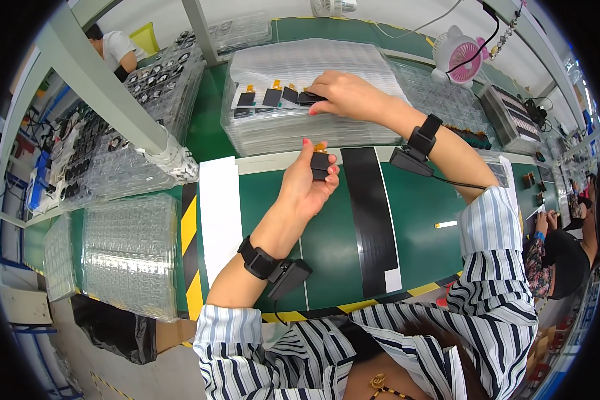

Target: Manually assemble small electronic components at a production station.

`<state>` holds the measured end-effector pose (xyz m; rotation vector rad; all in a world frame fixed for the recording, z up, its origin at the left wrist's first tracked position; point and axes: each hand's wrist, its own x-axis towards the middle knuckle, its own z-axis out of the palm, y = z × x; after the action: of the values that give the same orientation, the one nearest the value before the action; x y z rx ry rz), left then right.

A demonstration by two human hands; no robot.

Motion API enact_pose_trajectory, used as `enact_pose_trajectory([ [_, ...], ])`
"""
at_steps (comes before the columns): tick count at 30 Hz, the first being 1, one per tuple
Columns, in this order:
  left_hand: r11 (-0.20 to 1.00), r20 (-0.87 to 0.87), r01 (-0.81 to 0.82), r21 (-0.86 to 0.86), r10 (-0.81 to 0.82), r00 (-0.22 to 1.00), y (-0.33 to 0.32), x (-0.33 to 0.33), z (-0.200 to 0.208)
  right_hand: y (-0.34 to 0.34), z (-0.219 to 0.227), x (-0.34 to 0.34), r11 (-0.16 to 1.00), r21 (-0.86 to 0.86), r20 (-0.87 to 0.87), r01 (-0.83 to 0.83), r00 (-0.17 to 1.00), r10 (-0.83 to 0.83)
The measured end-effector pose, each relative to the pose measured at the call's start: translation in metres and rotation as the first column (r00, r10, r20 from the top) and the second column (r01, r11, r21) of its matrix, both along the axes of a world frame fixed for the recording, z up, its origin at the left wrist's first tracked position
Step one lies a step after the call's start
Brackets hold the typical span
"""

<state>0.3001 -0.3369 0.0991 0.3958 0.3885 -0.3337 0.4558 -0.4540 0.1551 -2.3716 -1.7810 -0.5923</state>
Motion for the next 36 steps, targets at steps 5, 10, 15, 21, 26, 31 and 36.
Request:
enact_pose_trajectory([
  [5,0.999,0.014,-0.03,-0.024,0.03,0.999,0.012,0.008,-0.006,0.003,0.007,0.001,0.999,0.032,-0.088,0.038,0.995,-0.035],
  [10,0.993,0.0,-0.11,-0.028,0.11,0.994,0.01,0.013,0.004,0.002,0.005,-0.005,0.989,0.094,-0.036,0.111,0.993,-0.109],
  [15,0.976,0.039,-0.192,-0.105,0.197,0.98,0.009,0.01,0.0,-0.004,-0.004,-0.07,0.918,0.384,0.089,-0.093,0.994,0.064],
  [21,0.969,0.072,-0.241,-0.049,0.244,0.967,0.002,-0.007,0.004,-0.015,-0.032,-0.12,0.973,0.231,0.082,-0.022,0.997,0.004],
  [26,0.975,0.105,-0.22,0.012,0.218,0.97,0.009,-0.03,-0.005,-0.009,-0.041,-0.155,0.953,0.304,0.063,-0.001,0.998,-0.019],
  [31,0.971,0.06,-0.229,0.073,0.225,0.973,0.009,-0.037,-0.004,0.0,-0.028,-0.146,0.94,0.336,-0.038,0.054,0.998,-0.044],
  [36,0.955,0.109,-0.227,-0.191,0.25,0.962,0.025,-0.033,-0.014,0.039,-0.008,-0.071,0.857,0.473,-0.184,0.204,0.974,-0.131],
])
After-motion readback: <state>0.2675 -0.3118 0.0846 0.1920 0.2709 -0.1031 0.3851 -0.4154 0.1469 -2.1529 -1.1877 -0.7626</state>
